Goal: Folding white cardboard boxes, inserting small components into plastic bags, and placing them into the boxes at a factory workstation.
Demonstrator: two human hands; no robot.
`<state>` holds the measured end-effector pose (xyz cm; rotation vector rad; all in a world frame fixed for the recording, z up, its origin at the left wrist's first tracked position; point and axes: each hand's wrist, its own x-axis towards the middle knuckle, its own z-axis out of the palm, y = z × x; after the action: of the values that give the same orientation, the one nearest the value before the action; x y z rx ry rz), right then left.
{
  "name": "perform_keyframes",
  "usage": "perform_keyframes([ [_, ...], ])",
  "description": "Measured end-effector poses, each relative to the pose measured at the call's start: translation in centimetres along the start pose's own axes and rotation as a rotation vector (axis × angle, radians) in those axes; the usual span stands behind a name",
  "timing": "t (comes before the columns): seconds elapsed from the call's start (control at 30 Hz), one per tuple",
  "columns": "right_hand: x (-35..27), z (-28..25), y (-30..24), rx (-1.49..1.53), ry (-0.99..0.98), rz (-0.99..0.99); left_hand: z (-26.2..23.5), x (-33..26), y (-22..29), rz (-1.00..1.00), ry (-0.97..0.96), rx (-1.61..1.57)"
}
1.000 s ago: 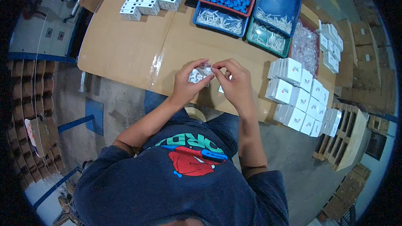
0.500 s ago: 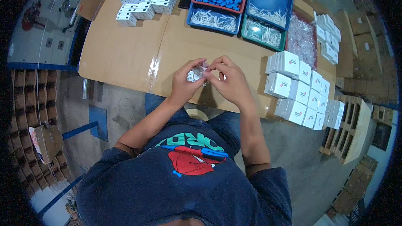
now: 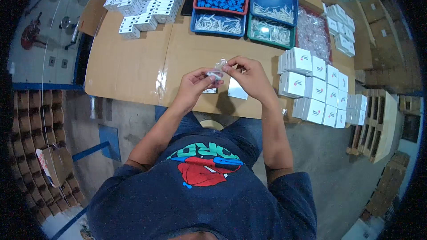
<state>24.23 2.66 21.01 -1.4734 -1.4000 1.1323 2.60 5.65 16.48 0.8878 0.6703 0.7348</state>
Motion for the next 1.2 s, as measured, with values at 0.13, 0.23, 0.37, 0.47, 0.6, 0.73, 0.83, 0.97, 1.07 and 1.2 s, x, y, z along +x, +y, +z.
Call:
perform_keyframes([
  [0.13, -0.7, 0.1, -1.4, 0.151, 0.049, -0.008, 1.3, -0.4, 1.4, -0.078, 0.088, -0.04],
  [0.23, -1.1, -0.1, -2.2, 0.325, 0.066, 0.023, 1.7, -0.6, 2.0, -0.111, 0.054, -0.093],
  [0.37, -1.5, -0.4, -2.4, 0.345, 0.082, 0.023, 2.1, -0.3, 2.5, -0.003, 0.09, -0.039],
  [0.47, -1.8, -0.1, -2.3, 0.299, 0.017, 0.026, 1.9, 0.1, 2.1, 0.33, 0.069, 0.298],
  [0.6, -2.4, 0.8, -2.6, 0.28, 0.026, 0.019, 1.8, 0.2, 1.9, 0.296, 0.083, 0.258],
  [0.73, -2.8, 1.7, -1.0, 0.403, 0.091, 0.004, 1.8, -0.6, 1.8, 0.268, 0.147, 0.14],
  [0.83, -3.2, 2.1, -0.7, 0.373, 0.079, 0.018, 1.3, -0.8, 1.3, 0.3, 0.142, 0.199],
  [0.97, -3.5, 3.1, -0.1, 0.337, 0.15, 0.024, 1.1, -1.0, 0.6, 0.375, 0.147, 0.312],
  [1.07, -3.6, 3.8, -0.1, 0.301, 0.217, 0.026, 1.8, -1.2, 0.3, 0.467, 0.204, 0.399],
  [1.2, -4.0, 3.5, -0.5, 0.291, 0.2, 0.048, 1.9, -1.2, 1.1, 0.341, 0.126, 0.271],
])
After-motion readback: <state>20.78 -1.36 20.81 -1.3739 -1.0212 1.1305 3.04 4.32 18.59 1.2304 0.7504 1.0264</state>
